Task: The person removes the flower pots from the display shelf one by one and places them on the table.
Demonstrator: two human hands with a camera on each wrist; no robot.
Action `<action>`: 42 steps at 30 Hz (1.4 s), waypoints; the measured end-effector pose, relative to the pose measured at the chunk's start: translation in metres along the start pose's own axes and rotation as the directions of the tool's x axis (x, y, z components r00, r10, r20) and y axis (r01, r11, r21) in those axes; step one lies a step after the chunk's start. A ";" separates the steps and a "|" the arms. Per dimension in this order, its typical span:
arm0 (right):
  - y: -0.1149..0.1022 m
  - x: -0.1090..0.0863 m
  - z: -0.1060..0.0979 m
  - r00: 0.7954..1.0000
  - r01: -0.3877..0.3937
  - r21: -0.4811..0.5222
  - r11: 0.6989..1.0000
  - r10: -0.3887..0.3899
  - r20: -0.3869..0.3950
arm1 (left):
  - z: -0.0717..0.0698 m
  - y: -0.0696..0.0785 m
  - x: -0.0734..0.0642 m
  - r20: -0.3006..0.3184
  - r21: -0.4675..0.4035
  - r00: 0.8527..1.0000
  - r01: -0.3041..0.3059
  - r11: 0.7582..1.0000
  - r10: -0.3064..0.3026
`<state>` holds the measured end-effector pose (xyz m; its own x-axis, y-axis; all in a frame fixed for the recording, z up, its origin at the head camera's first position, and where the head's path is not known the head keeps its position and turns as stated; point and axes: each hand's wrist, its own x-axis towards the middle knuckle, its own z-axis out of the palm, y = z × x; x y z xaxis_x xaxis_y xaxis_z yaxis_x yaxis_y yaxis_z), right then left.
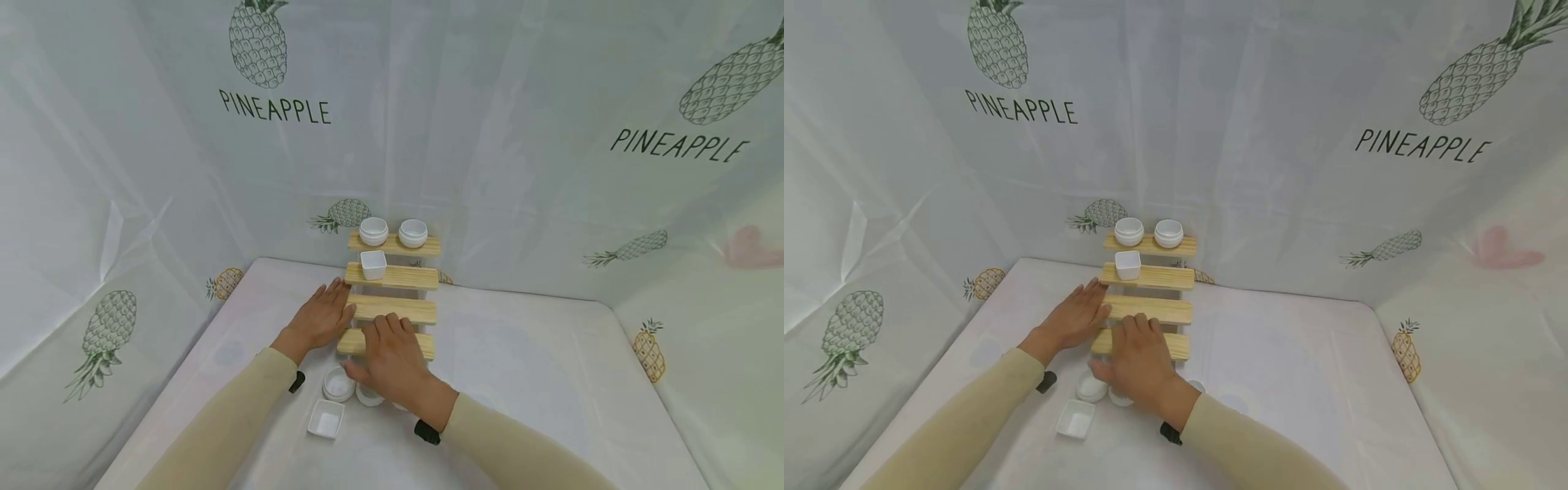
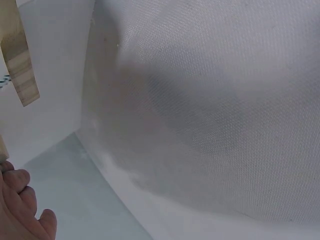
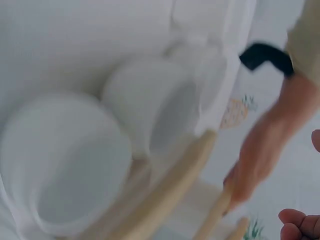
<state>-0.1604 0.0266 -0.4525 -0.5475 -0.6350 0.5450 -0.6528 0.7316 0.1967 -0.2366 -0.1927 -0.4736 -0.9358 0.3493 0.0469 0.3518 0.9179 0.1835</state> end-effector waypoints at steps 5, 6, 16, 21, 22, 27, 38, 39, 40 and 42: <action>0.022 0.013 -0.002 0.999 -0.036 0.003 0.999 0.035 0.013 | 0.002 -0.002 -0.001 -0.014 0.006 1.000 0.001 1.000 -0.001; 0.026 0.014 -0.001 0.999 -0.040 0.009 0.999 0.040 0.019 | 0.002 -0.002 -0.001 -0.018 0.002 1.000 -0.001 1.000 0.001; 0.057 0.032 0.005 0.999 -0.033 -0.014 0.999 0.033 0.008 | 0.003 -0.004 0.000 0.003 0.004 1.000 0.010 1.000 -0.010; 0.068 0.042 0.003 0.999 -0.037 0.004 0.999 0.037 0.008 | 0.001 -0.003 -0.001 0.014 0.008 1.000 0.010 1.000 -0.010; 0.070 0.044 0.003 0.999 -0.037 0.005 0.999 0.036 0.005 | 0.001 -0.003 -0.001 0.016 0.008 1.000 0.012 1.000 -0.012; 0.079 0.051 0.003 1.000 -0.021 -0.034 0.999 0.020 -0.017 | 0.000 -0.002 -0.001 0.016 -0.004 1.000 0.014 1.000 -0.014; 0.089 0.071 0.002 1.000 -0.008 -0.056 0.998 0.010 0.021 | 0.004 -0.004 0.001 0.021 -0.005 1.000 0.009 1.000 -0.009; 0.090 0.073 0.002 1.000 -0.008 -0.055 0.998 0.009 0.021 | 0.004 -0.004 0.001 0.020 -0.006 1.000 0.007 1.000 -0.007; 0.090 0.075 0.003 1.000 -0.007 -0.052 0.999 0.008 0.021 | 0.004 -0.004 0.001 0.017 -0.005 1.000 0.004 1.000 -0.004; 0.092 0.079 0.004 0.999 -0.009 -0.044 0.999 0.011 0.034 | 0.004 -0.005 0.001 0.017 -0.004 1.000 0.003 1.000 -0.003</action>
<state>-0.2656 0.0424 -0.3941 -0.5722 -0.6351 0.5189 -0.6239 0.7478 0.2272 -0.2390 -0.1957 -0.4788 -0.9362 0.3501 0.0301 0.3493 0.9180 0.1876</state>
